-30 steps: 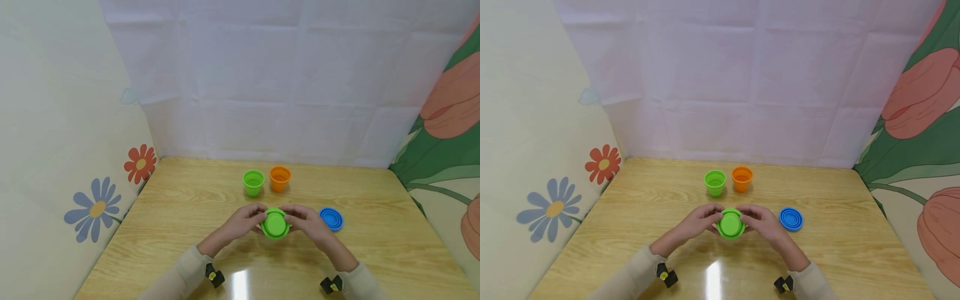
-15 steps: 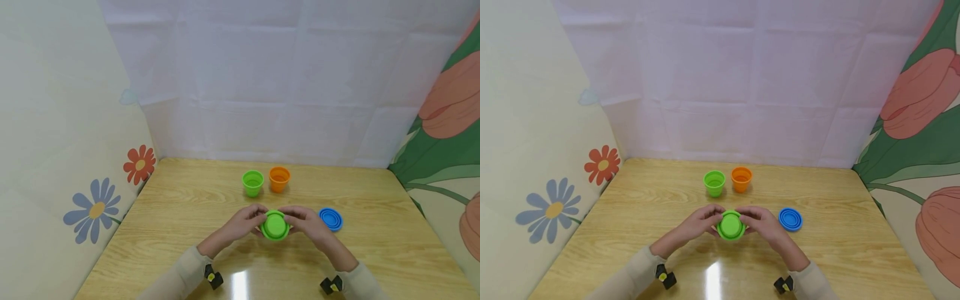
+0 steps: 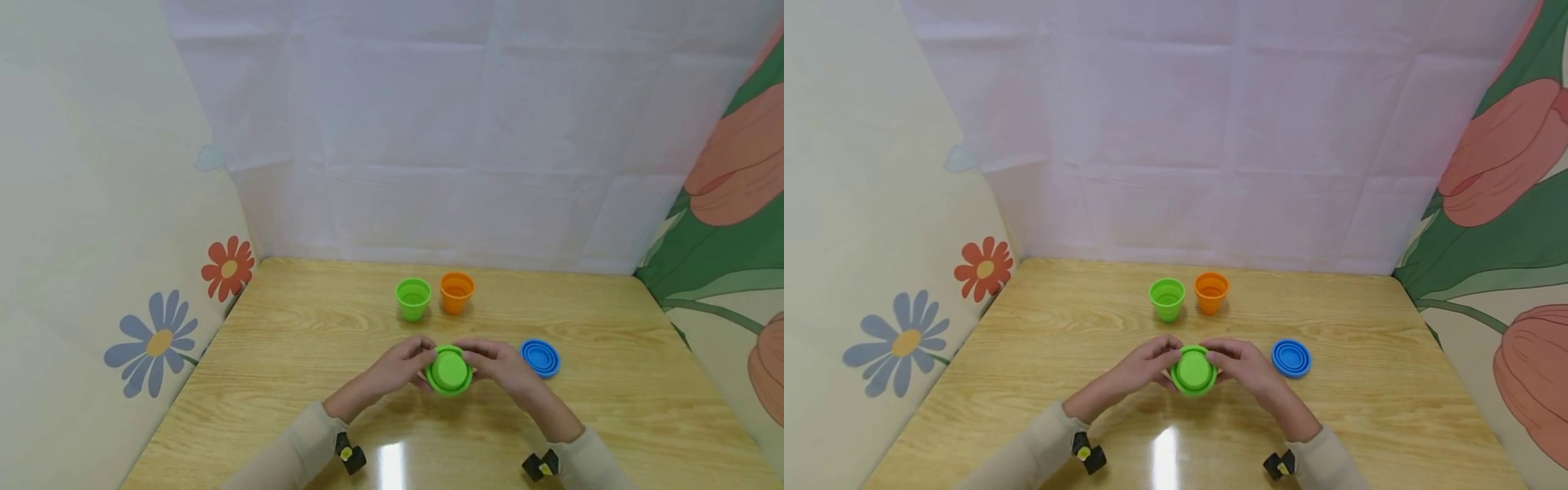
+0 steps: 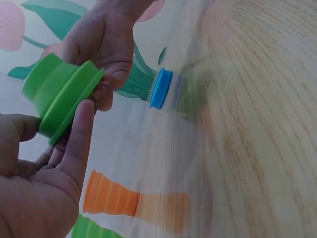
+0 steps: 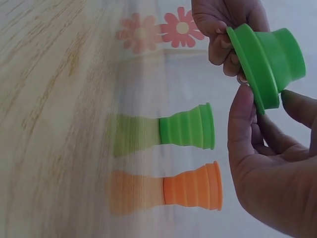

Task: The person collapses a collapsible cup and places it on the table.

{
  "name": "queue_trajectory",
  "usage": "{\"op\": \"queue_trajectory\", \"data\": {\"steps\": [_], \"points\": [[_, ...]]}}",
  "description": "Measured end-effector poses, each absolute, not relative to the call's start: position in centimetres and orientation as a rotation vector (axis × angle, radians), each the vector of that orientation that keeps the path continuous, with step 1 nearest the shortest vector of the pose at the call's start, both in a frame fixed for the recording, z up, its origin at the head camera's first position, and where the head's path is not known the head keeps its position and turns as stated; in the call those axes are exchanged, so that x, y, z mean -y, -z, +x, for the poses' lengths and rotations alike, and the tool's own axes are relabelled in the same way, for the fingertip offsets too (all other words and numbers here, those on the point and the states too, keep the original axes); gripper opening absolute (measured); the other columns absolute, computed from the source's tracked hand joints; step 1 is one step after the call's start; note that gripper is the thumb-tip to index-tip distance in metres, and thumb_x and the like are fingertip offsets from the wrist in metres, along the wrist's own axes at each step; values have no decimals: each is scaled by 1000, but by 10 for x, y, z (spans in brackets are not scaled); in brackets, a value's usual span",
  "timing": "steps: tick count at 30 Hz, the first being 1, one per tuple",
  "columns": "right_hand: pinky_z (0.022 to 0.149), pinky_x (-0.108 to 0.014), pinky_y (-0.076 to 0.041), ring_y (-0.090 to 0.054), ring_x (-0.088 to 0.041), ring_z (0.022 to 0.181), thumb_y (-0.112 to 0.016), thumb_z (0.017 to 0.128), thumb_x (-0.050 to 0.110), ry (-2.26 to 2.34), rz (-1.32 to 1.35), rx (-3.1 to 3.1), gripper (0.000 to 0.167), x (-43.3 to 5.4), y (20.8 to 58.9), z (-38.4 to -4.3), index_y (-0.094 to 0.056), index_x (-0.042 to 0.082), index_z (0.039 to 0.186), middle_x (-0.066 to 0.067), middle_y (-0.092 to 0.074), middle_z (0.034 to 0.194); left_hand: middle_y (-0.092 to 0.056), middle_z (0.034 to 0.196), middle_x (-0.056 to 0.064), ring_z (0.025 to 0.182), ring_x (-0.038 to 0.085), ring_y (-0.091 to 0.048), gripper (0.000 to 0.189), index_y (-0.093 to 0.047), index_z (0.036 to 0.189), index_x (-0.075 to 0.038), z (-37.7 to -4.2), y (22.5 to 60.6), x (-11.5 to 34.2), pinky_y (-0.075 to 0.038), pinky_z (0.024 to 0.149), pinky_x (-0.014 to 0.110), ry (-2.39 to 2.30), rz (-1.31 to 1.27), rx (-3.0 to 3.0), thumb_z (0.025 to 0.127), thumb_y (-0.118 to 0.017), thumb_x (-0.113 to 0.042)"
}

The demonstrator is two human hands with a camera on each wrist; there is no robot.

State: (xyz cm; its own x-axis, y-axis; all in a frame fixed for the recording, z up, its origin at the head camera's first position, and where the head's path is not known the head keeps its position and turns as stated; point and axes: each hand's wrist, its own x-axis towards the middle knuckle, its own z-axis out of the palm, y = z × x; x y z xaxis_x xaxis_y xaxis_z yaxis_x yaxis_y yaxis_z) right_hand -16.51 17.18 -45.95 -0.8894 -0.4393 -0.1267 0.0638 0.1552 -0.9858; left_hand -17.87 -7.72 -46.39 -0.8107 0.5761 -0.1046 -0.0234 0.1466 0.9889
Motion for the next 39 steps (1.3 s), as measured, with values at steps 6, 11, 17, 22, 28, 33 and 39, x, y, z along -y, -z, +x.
{"op": "queue_trajectory", "data": {"steps": [6,11,17,22,28,33,39], "points": [[88,-42,-60,-64,-24,109,-58,104,33,1806,-381,-2015,50,-173,463,-166,-52,4,144,-16,-60,135,-60,114,17,93,18,-65,32,-49,128,4,-180,464,76,-63,78,38,-1794,492,-1973,108,-47,-21],[88,-41,-60,-64,-24,109,-60,104,30,1818,-391,-2003,49,-173,464,-165,-52,4,144,-16,-60,134,-59,118,18,95,18,-64,34,-49,131,3,-180,464,76,-63,79,39,-1785,480,-1941,108,-49,-21],[87,-39,-59,-65,-25,106,-60,103,31,1813,-374,-2020,49,-173,465,-165,-53,5,144,-15,-61,134,-58,122,19,93,18,-65,39,-48,134,4,-179,463,76,-63,81,39,-1780,477,-1914,107,-51,-24],[89,-41,-58,-64,-25,106,-60,103,32,1806,-375,-2023,48,-172,465,-165,-53,6,143,-15,-61,136,-60,120,19,91,19,-66,39,-49,132,5,-179,464,75,-63,80,38,-1783,482,-1901,106,-53,-24],[92,-49,-57,-65,-24,106,-58,104,29,1805,-417,-1982,47,-172,463,-163,-52,4,143,-13,-61,134,-61,114,16,87,18,-67,36,-51,127,5,-179,463,74,-63,78,39,-1758,489,-1894,105,-54,-25],[89,-43,-58,-64,-22,104,-59,104,23,1791,-463,-1962,45,-173,462,-164,-52,0,142,-11,-63,131,-59,112,15,86,18,-67,35,-53,124,2,-179,461,74,-63,80,44,-1705,489,-1907,104,-57,-27],[89,-37,-57,-64,-20,103,-58,104,21,1782,-488,-1943,46,-172,460,-164,-51,-5,141,-12,-63,127,-58,110,14,84,19,-67,35,-54,122,1,-179,459,73,-63,77,42,-1668,486,-1931,104,-58,-29]]}}
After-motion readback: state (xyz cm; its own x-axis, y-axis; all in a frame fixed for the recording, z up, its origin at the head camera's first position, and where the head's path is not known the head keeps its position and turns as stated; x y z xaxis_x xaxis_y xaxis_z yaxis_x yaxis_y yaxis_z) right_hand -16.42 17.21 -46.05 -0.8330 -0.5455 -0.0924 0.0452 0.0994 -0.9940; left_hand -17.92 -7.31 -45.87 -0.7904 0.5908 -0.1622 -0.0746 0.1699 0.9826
